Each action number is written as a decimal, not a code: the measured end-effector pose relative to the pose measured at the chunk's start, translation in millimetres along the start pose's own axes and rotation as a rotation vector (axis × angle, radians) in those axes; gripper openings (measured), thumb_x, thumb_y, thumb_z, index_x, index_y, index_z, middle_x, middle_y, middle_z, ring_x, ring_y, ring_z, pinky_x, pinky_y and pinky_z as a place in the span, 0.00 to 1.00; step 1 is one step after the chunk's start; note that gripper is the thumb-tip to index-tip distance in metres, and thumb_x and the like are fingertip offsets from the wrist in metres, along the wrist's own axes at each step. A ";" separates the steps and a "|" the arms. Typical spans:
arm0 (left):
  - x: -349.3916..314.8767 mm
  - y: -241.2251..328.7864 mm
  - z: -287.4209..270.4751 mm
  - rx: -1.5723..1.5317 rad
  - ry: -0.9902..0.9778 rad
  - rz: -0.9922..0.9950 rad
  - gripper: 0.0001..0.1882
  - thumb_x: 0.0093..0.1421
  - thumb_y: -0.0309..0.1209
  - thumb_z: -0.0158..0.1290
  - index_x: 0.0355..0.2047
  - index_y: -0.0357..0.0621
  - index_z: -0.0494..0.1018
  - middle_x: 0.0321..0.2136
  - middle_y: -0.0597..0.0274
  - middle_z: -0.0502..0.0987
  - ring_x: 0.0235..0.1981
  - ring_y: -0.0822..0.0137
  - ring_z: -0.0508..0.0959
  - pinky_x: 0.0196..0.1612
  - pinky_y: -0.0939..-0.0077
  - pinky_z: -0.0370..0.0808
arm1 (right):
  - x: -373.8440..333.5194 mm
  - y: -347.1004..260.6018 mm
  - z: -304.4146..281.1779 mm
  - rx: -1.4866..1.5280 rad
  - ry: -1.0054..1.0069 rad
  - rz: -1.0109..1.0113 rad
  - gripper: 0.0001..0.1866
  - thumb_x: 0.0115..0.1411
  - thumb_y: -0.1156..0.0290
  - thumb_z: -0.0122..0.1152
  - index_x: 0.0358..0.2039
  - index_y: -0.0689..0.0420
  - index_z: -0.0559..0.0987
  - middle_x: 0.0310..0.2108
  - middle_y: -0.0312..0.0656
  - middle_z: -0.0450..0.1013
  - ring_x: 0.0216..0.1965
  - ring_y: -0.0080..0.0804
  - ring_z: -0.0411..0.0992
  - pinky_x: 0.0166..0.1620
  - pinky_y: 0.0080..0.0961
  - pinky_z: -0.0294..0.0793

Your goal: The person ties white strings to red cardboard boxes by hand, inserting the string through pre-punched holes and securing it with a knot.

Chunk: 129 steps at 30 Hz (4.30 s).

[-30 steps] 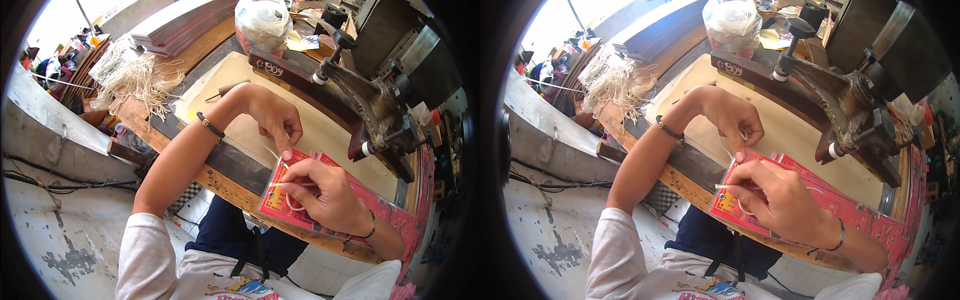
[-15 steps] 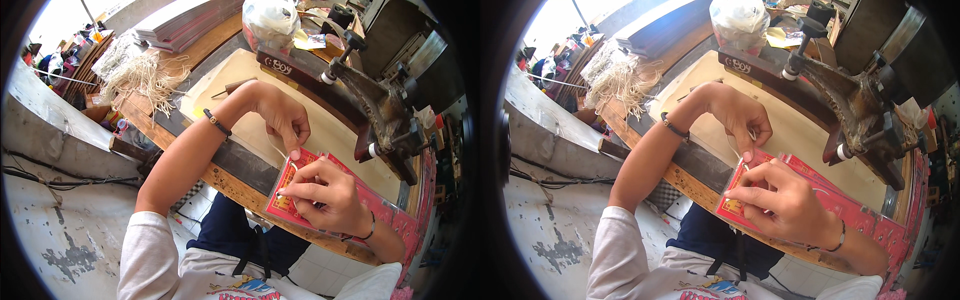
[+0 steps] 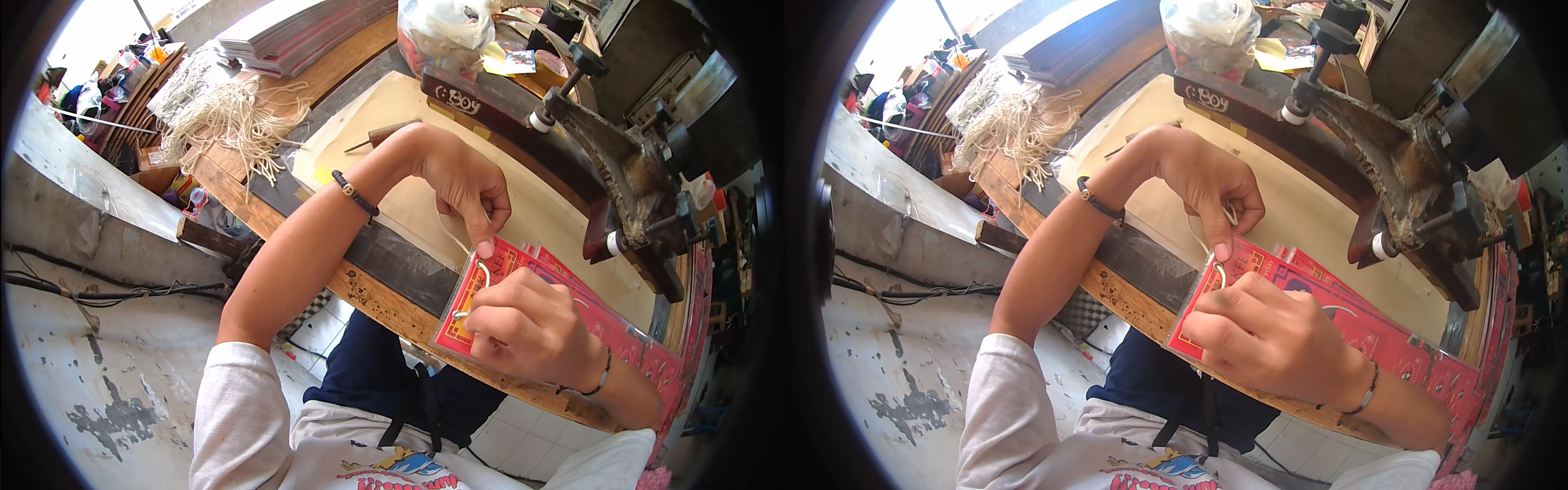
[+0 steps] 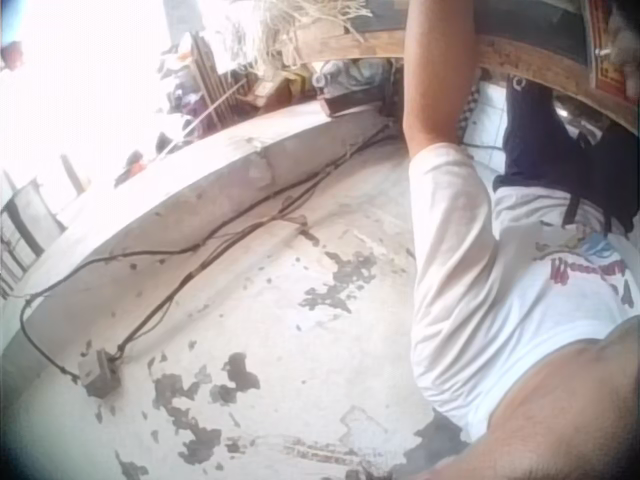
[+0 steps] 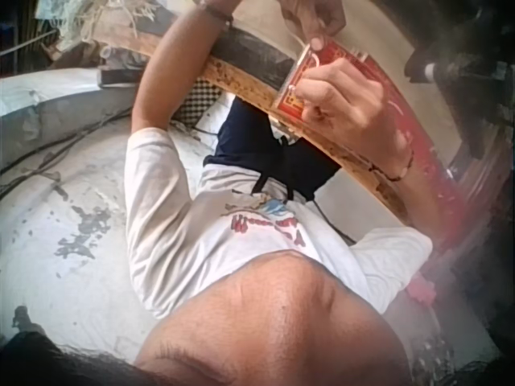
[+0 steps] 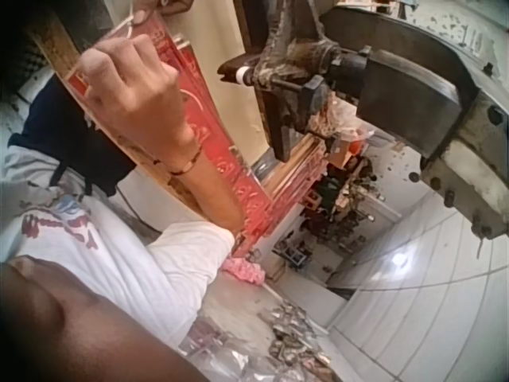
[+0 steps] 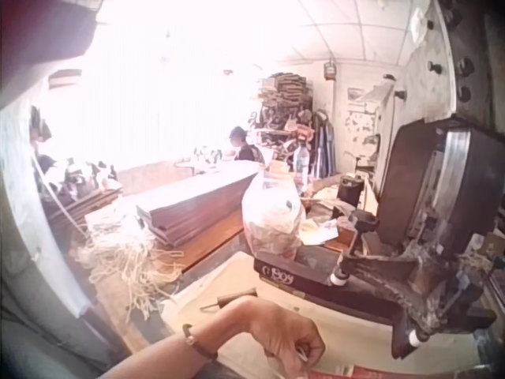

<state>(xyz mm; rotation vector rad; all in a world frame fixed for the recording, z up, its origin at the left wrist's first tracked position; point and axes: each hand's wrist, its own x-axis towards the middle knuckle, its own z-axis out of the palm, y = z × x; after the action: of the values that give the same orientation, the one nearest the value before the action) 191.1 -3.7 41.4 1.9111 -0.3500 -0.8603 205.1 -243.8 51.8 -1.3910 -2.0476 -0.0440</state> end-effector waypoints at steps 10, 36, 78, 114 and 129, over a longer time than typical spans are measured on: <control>1.5 -2.9 -1.3 -0.008 -0.007 0.009 0.22 0.52 0.45 0.71 0.27 0.43 0.73 0.19 0.76 0.68 0.18 0.80 0.64 0.19 0.81 0.58 | 1.5 -1.1 8.1 0.034 0.015 0.024 0.20 0.47 0.77 0.70 0.42 0.52 0.76 0.31 0.33 0.77 0.28 0.28 0.74 0.28 0.23 0.76; -54.3 26.7 45.6 0.262 0.769 0.325 0.10 0.60 0.24 0.56 0.28 0.41 0.64 0.23 0.74 0.63 0.26 0.81 0.61 0.30 0.81 0.62 | -7.4 -4.0 -0.6 0.128 0.073 0.047 0.09 0.54 0.76 0.68 0.36 0.57 0.80 0.34 0.42 0.77 0.35 0.42 0.76 0.40 0.34 0.78; -41.0 73.8 87.4 0.381 1.019 0.305 0.09 0.56 0.20 0.58 0.34 0.42 0.69 0.28 0.70 0.71 0.23 0.80 0.68 0.24 0.81 0.63 | -6.9 11.5 -7.1 0.519 0.277 0.509 0.14 0.66 0.67 0.60 0.46 0.64 0.74 0.42 0.50 0.77 0.42 0.43 0.77 0.46 0.36 0.75; -30.0 12.8 25.5 -0.173 0.407 0.691 0.12 0.56 0.13 0.61 0.25 0.42 0.71 0.34 0.61 0.73 0.39 0.68 0.74 0.42 0.74 0.75 | -3.9 25.1 -6.0 0.757 0.303 0.799 0.10 0.67 0.69 0.62 0.42 0.63 0.78 0.36 0.40 0.78 0.35 0.20 0.75 0.40 0.21 0.76; -44.1 30.4 28.8 -0.186 0.386 0.314 0.10 0.58 0.21 0.64 0.26 0.39 0.72 0.31 0.66 0.74 0.29 0.77 0.70 0.31 0.79 0.69 | -1.6 21.3 -10.6 0.607 0.228 0.758 0.09 0.66 0.71 0.62 0.42 0.64 0.80 0.38 0.45 0.77 0.39 0.30 0.80 0.43 0.25 0.80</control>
<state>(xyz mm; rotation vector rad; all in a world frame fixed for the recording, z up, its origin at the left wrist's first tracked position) 143.5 -12.4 78.1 1.7416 -0.3108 -0.2969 228.6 -239.8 52.5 -1.5580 -1.1027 0.6524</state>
